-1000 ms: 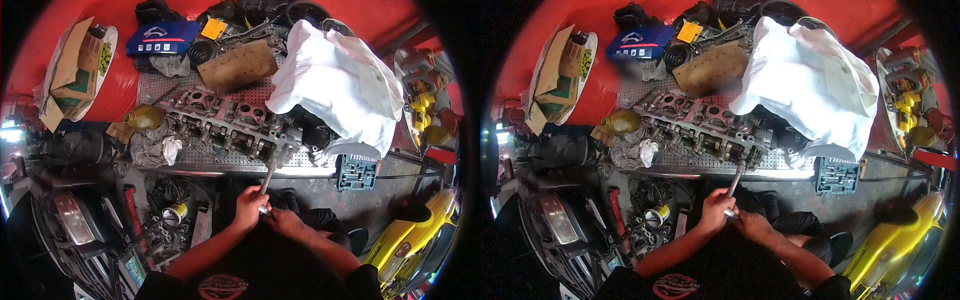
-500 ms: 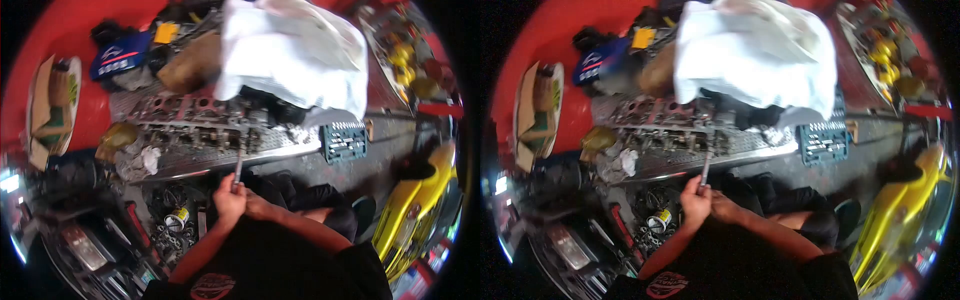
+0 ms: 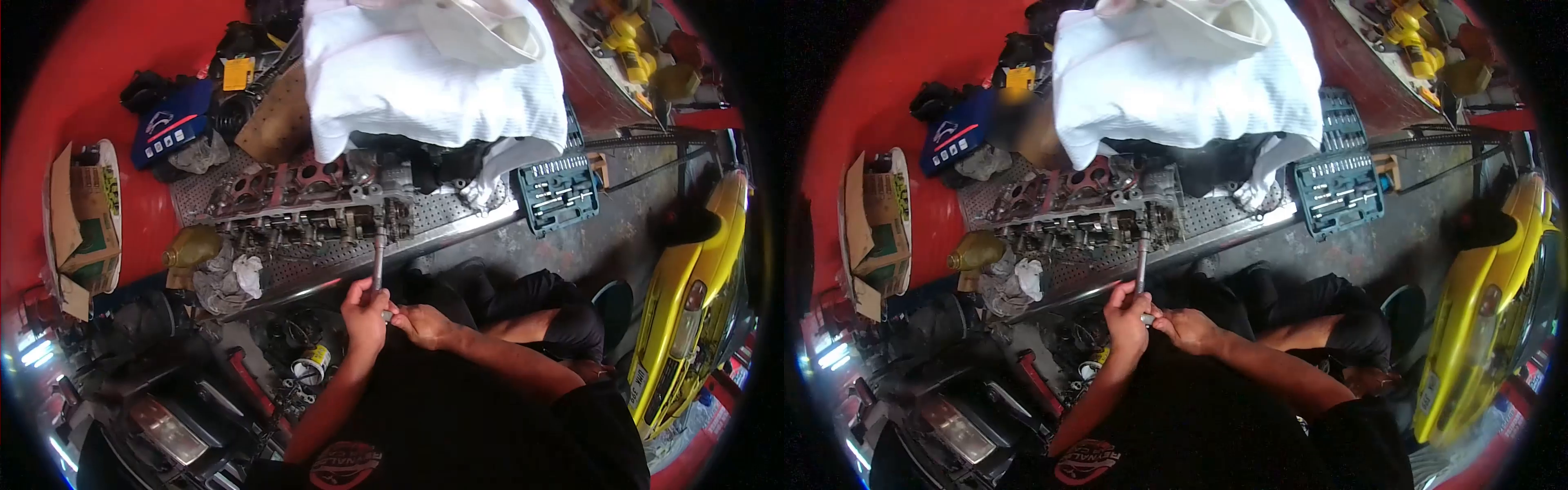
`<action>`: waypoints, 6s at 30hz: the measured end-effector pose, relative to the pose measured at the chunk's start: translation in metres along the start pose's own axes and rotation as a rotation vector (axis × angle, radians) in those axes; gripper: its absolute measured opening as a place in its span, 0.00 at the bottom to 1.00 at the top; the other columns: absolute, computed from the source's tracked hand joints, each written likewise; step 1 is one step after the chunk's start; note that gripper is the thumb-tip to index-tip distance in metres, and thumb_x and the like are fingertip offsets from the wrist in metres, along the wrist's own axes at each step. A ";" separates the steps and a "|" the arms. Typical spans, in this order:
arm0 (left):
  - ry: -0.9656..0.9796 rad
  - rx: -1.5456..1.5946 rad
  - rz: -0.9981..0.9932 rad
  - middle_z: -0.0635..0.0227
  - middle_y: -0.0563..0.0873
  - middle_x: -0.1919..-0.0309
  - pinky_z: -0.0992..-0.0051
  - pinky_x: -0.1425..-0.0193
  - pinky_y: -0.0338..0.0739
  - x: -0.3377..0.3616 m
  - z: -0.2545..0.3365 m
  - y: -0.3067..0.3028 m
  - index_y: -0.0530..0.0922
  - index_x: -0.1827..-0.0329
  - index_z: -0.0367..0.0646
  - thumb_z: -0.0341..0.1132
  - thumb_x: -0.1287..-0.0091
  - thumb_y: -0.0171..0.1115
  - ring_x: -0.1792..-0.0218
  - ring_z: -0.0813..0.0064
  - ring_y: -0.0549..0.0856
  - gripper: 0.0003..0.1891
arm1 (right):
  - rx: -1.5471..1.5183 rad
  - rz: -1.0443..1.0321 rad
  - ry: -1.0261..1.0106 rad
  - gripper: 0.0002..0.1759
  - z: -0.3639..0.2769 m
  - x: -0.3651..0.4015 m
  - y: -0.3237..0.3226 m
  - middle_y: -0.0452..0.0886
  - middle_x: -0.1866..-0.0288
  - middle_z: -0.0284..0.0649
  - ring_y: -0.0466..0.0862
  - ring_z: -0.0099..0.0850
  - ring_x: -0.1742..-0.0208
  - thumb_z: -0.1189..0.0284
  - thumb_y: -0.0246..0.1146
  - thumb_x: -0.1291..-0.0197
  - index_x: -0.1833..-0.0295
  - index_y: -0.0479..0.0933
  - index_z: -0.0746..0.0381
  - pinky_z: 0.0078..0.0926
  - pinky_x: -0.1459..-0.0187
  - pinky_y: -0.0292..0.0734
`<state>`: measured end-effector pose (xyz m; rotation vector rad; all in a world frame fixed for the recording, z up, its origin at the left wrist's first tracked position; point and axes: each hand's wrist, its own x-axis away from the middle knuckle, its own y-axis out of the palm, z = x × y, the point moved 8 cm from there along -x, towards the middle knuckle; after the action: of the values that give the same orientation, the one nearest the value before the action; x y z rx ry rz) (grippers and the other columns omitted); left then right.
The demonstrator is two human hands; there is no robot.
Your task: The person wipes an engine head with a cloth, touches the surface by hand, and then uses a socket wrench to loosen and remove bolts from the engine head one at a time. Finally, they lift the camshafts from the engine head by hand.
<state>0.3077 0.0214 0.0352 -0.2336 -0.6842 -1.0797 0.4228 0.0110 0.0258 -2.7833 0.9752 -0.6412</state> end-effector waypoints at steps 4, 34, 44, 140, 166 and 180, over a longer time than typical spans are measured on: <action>-0.069 0.276 -0.041 0.69 0.75 0.78 0.75 0.75 0.73 0.003 0.002 0.006 0.76 0.55 0.36 0.21 0.36 0.58 0.79 0.73 0.78 0.08 | 0.161 -0.097 0.187 0.30 -0.015 0.007 -0.011 0.82 0.64 0.58 0.81 0.60 0.59 0.48 0.39 0.27 0.51 0.76 0.63 0.54 0.56 0.75; 0.454 -1.104 0.206 0.51 0.86 0.65 0.57 0.59 0.81 0.024 0.080 0.026 0.78 0.50 0.39 0.36 0.39 0.61 0.65 0.50 0.86 0.16 | -0.281 -0.042 -0.135 0.23 -0.004 -0.025 0.016 0.76 0.38 0.53 0.73 0.51 0.37 0.62 0.57 0.32 0.38 0.70 0.66 0.43 0.41 0.69; 0.086 -0.235 0.098 0.70 0.81 0.73 0.74 0.75 0.75 0.005 0.034 0.015 0.77 0.45 0.38 0.24 0.39 0.65 0.78 0.81 0.79 0.18 | 0.113 -0.180 0.011 0.21 -0.056 -0.008 -0.035 0.80 0.53 0.62 0.80 0.60 0.52 0.64 0.55 0.31 0.43 0.68 0.70 0.45 0.51 0.77; 0.502 -0.764 0.322 0.65 0.84 0.74 0.75 0.73 0.76 -0.025 0.085 -0.109 0.82 0.53 0.37 0.27 0.38 0.64 0.81 0.77 0.80 0.11 | 0.240 -0.198 -0.050 0.18 -0.032 -0.115 0.094 0.82 0.58 0.59 0.82 0.54 0.53 0.62 0.61 0.40 0.54 0.77 0.67 0.46 0.49 0.77; -0.028 0.148 0.055 0.65 0.81 0.75 0.72 0.77 0.75 -0.048 0.052 -0.122 0.77 0.50 0.35 0.24 0.36 0.61 0.79 0.73 0.81 0.11 | 0.617 -0.205 0.271 0.22 -0.081 -0.078 0.044 0.81 0.53 0.53 0.79 0.52 0.47 0.61 0.66 0.45 0.48 0.76 0.62 0.47 0.44 0.74; -0.306 0.499 -0.150 0.64 0.84 0.65 0.66 0.47 0.77 -0.047 0.044 -0.133 0.77 0.47 0.32 0.38 0.35 0.56 0.60 0.66 0.83 0.19 | 0.796 0.076 0.052 0.07 -0.181 -0.074 0.000 0.87 0.64 0.36 0.87 0.34 0.63 0.68 0.62 0.49 0.66 0.85 0.53 0.36 0.68 0.80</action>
<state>0.1608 0.0149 0.0205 0.0881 -1.2371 -0.9888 0.2935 0.0610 0.1631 -2.0278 0.6295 -0.8583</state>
